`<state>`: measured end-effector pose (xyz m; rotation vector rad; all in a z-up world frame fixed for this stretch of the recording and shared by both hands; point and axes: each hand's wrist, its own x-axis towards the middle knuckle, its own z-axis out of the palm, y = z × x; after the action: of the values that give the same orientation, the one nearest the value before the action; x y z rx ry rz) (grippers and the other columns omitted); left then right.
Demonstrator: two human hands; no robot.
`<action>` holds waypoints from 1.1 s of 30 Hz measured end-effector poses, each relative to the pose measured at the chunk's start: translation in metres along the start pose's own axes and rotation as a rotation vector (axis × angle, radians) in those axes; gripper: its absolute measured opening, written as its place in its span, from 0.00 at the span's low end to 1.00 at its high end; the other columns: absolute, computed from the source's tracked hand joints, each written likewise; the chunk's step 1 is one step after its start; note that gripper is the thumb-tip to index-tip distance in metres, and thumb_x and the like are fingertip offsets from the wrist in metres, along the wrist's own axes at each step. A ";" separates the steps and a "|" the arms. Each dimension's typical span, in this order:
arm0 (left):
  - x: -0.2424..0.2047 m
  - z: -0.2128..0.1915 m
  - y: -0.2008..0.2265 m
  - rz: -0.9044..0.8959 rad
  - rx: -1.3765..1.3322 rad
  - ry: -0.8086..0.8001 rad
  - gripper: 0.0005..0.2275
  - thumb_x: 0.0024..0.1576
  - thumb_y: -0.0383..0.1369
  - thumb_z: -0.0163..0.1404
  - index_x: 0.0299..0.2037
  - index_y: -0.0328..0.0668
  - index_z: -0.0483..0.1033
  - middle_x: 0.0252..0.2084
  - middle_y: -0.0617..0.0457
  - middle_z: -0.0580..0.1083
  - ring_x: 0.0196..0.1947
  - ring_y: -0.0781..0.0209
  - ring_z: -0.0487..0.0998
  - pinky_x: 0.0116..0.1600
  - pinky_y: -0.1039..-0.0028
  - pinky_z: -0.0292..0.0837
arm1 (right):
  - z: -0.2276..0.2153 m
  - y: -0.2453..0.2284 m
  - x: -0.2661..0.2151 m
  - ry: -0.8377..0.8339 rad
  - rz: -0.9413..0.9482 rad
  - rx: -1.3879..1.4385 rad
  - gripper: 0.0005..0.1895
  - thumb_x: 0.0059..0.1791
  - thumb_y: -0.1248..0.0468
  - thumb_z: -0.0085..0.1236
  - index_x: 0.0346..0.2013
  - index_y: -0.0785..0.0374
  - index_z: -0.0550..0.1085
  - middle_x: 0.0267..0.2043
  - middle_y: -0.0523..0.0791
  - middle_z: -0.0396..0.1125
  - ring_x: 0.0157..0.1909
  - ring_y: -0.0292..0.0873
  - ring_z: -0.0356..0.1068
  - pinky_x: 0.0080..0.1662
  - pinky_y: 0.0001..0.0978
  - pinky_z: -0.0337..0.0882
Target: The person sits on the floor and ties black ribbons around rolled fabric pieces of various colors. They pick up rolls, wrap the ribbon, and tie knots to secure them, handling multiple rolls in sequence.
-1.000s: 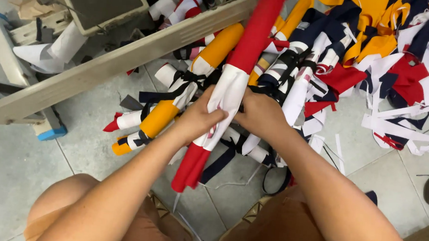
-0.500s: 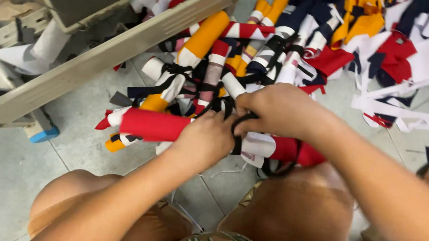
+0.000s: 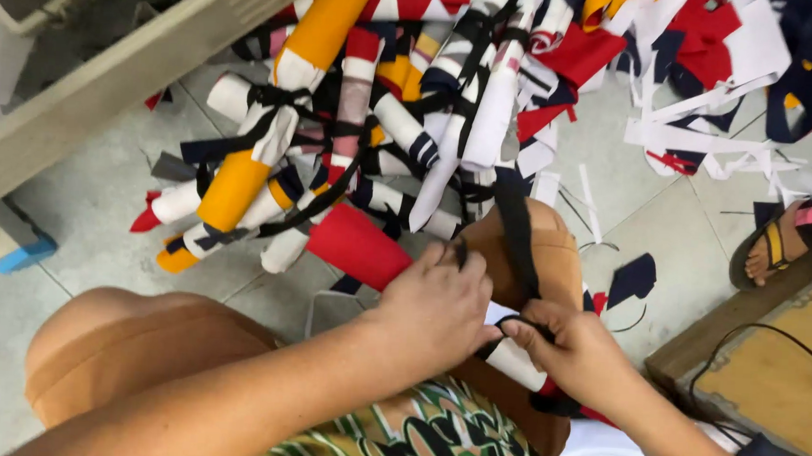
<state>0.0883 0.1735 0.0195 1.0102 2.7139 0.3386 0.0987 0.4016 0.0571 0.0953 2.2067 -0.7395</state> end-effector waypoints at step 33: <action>0.021 0.001 0.043 -0.330 -0.890 0.020 0.26 0.67 0.40 0.34 0.25 0.34 0.82 0.31 0.43 0.82 0.33 0.40 0.80 0.50 0.47 0.67 | 0.031 0.029 -0.031 0.449 -0.247 -0.118 0.12 0.45 0.65 0.65 0.44 0.54 0.80 0.46 0.39 0.70 0.44 0.39 0.72 0.38 0.33 0.73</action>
<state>0.0997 0.2189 0.0280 0.2985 2.2486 1.3132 0.1488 0.4146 0.0490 -0.0814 2.7207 -0.7752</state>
